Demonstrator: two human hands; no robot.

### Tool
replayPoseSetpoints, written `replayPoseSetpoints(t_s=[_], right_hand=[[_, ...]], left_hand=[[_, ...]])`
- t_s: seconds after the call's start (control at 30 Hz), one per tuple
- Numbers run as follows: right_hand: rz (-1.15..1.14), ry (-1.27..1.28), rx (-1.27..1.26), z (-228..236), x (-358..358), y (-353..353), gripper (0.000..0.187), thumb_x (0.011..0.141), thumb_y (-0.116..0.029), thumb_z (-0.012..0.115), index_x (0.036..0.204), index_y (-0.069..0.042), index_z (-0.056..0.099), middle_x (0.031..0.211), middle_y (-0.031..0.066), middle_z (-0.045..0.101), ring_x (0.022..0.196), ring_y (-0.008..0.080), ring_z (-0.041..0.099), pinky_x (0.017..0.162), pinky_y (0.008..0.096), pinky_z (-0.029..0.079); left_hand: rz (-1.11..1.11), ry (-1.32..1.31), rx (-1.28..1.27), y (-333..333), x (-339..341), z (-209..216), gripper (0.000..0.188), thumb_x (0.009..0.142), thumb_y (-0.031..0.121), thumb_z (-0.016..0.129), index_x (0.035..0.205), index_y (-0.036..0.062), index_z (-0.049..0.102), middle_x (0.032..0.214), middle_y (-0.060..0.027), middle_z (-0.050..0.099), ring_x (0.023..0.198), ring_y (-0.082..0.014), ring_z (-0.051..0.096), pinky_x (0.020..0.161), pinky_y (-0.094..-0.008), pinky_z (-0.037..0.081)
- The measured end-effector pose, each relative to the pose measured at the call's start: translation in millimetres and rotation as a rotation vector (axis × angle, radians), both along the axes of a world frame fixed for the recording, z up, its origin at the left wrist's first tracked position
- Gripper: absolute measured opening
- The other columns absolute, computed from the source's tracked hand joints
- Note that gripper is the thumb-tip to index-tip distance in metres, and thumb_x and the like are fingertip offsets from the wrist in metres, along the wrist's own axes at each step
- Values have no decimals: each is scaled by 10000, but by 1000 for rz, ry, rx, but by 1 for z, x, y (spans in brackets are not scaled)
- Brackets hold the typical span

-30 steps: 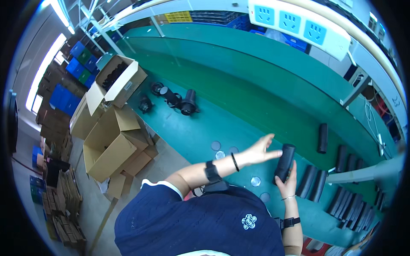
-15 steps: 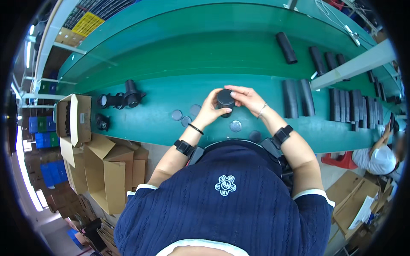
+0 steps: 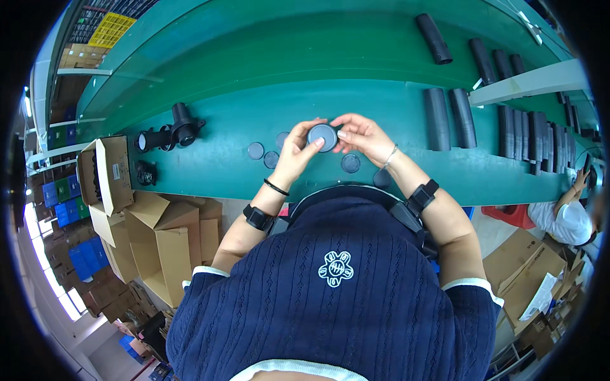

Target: Assembling electronic lens components and packing them into boxes for shipping.

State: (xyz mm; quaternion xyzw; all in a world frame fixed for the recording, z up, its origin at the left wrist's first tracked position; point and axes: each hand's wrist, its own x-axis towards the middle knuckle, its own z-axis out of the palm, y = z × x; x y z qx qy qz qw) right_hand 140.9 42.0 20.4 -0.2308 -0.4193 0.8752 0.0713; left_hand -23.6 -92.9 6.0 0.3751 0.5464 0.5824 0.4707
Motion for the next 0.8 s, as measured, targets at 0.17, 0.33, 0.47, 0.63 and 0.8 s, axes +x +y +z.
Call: replayPoseSetpoints(t_s=[0.17,0.33,0.47,0.63,0.8], right_hand=[[35,45,-2,1,-24,6,383,932,-186,579,1295,-79,519,748,-1,608,677,91,621,593,202,485],[66,-54,24,3,-40,6,341,963,-213,519,1283,-103,559,579,-5,555,531,91,593,495,193,480],[109,-82,21,7,-42,7,335,943,-195,543,1262,-99,581,577,1,565,512,90,594,470,195,470],[-11,-115,190,1,-40,-2,277,906,-207,612,1151,-89,663,534,-13,541,477,83,556,439,204,427],[31,27,1254,-29,-17,20,791,722,-215,784,1395,-49,403,1325,127,489,1206,243,488,1030,376,377]], left_hand=[[28,-265,-70,9,-8,11,326,976,207,457,1247,31,498,1203,-89,534,1151,-166,485,1005,-307,362],[64,-523,-50,11,-11,5,325,941,181,531,1209,35,420,1135,-63,501,1078,-149,494,967,-314,394],[16,-390,-56,8,-10,6,454,838,78,659,1218,33,416,1121,-69,512,1054,-148,509,910,-302,439],[9,-352,-54,10,-9,5,494,800,38,681,1224,44,427,1097,-69,523,1040,-150,524,881,-291,458],[-11,-866,162,32,-25,13,369,849,148,597,1179,14,500,1183,-198,547,1150,-310,503,1018,-436,391]])
